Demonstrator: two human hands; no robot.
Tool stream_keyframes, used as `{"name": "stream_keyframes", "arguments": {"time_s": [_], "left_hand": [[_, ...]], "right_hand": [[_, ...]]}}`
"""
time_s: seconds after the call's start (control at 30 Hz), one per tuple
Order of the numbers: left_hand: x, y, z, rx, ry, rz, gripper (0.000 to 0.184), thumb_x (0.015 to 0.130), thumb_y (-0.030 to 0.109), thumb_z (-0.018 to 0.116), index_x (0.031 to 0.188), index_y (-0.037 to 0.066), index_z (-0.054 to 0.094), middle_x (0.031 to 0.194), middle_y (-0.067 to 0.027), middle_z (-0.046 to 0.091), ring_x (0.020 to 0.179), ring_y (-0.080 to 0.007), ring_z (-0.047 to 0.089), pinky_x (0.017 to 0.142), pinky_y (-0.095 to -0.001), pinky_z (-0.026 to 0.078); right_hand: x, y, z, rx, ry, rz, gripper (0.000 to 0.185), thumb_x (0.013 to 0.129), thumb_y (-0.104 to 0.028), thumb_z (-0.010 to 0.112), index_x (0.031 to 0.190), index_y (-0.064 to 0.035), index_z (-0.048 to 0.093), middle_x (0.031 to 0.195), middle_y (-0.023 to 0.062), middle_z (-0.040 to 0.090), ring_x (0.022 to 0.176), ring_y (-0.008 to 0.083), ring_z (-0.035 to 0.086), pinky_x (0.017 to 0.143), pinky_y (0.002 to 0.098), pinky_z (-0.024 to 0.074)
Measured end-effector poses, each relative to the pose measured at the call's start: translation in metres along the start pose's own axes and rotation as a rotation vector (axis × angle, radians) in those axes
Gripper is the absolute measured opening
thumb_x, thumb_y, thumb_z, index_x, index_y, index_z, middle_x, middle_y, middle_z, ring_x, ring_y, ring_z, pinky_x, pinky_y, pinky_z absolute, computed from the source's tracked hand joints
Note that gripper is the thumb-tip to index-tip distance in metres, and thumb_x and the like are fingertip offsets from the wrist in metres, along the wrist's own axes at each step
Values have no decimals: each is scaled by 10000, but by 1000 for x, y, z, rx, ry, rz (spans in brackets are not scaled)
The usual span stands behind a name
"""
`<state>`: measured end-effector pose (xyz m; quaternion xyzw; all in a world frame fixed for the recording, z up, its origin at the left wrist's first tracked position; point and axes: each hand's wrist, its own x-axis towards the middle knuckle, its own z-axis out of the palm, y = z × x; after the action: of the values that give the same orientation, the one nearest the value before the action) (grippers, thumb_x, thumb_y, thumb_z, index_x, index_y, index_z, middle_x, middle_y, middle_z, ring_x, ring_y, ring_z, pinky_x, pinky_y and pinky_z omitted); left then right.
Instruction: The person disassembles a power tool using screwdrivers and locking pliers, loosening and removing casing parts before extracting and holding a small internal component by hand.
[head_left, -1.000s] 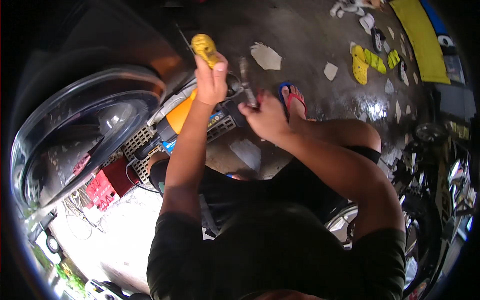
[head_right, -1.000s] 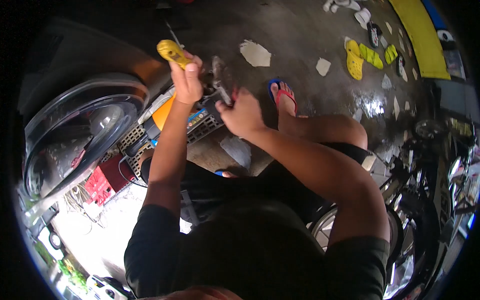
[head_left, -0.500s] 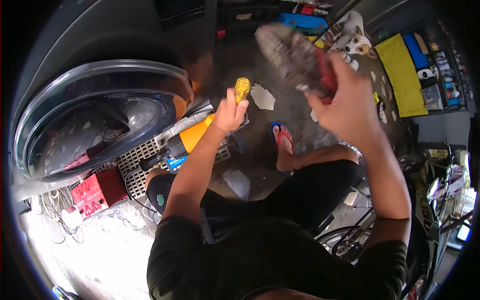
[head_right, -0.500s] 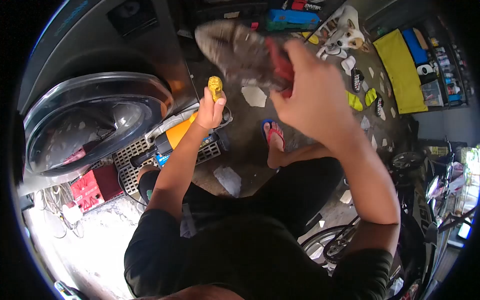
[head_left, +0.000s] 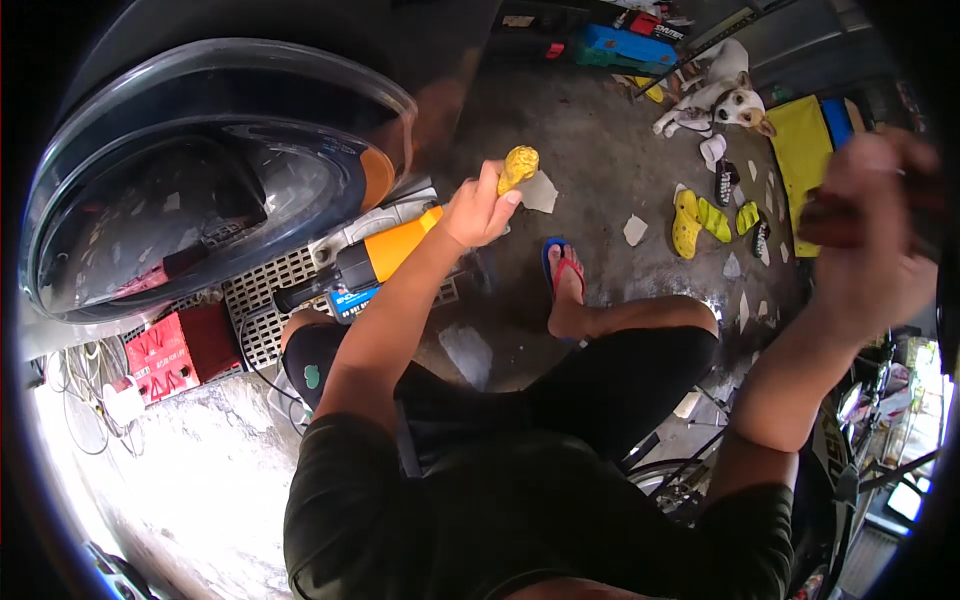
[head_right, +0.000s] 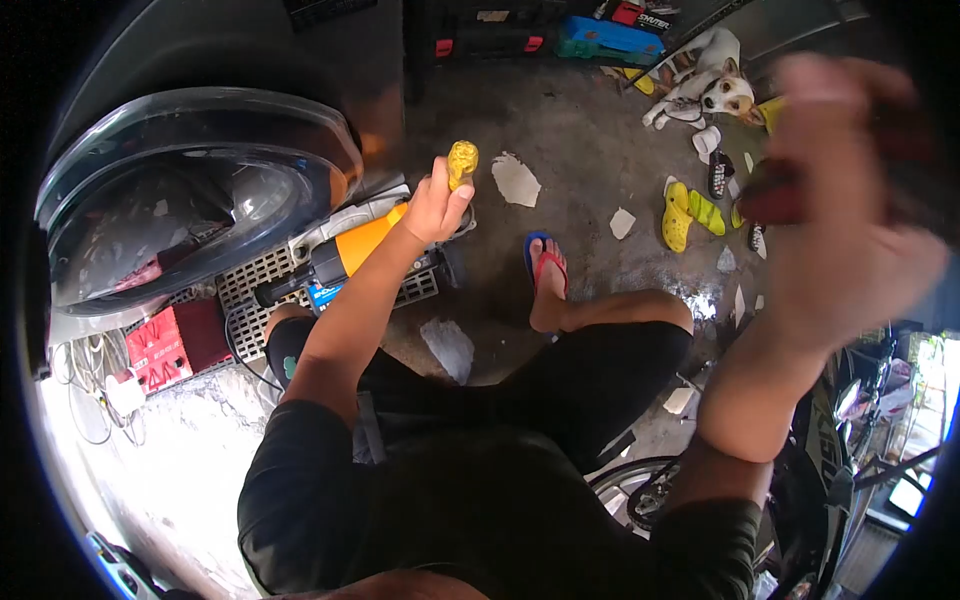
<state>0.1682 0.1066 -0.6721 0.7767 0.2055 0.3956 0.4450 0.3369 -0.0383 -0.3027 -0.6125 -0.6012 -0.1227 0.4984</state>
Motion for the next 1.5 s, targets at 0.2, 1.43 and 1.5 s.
{"name": "stream_keyframes", "arguments": {"time_s": [0.2,1.43,1.5], "left_hand": [[-18,-15,8,127,-42,17,458,1002,310,572,1335,27,435,1037,-323,671,923,-562,647,814,-591,538],[13,-12,7,-275,201,68,394,1095,425,404,1180,46,336,655,-75,459,541,-128,399,545,-300,424],[13,-12,8,-283,200,73,397,1094,428,405,1180,47,333,657,-75,460,542,-128,396,547,-299,424]], "right_hand": [[-110,66,70,-305,-846,359,510,790,-166,694,1252,14,575,948,252,709,894,422,707,834,484,567],[-146,103,73,1011,-255,976,429,999,-271,665,1300,-29,480,1057,185,700,645,225,685,548,328,565],[-144,99,71,1007,-245,947,436,1001,-263,662,1308,-21,471,1058,187,698,661,226,685,550,328,564]]}}
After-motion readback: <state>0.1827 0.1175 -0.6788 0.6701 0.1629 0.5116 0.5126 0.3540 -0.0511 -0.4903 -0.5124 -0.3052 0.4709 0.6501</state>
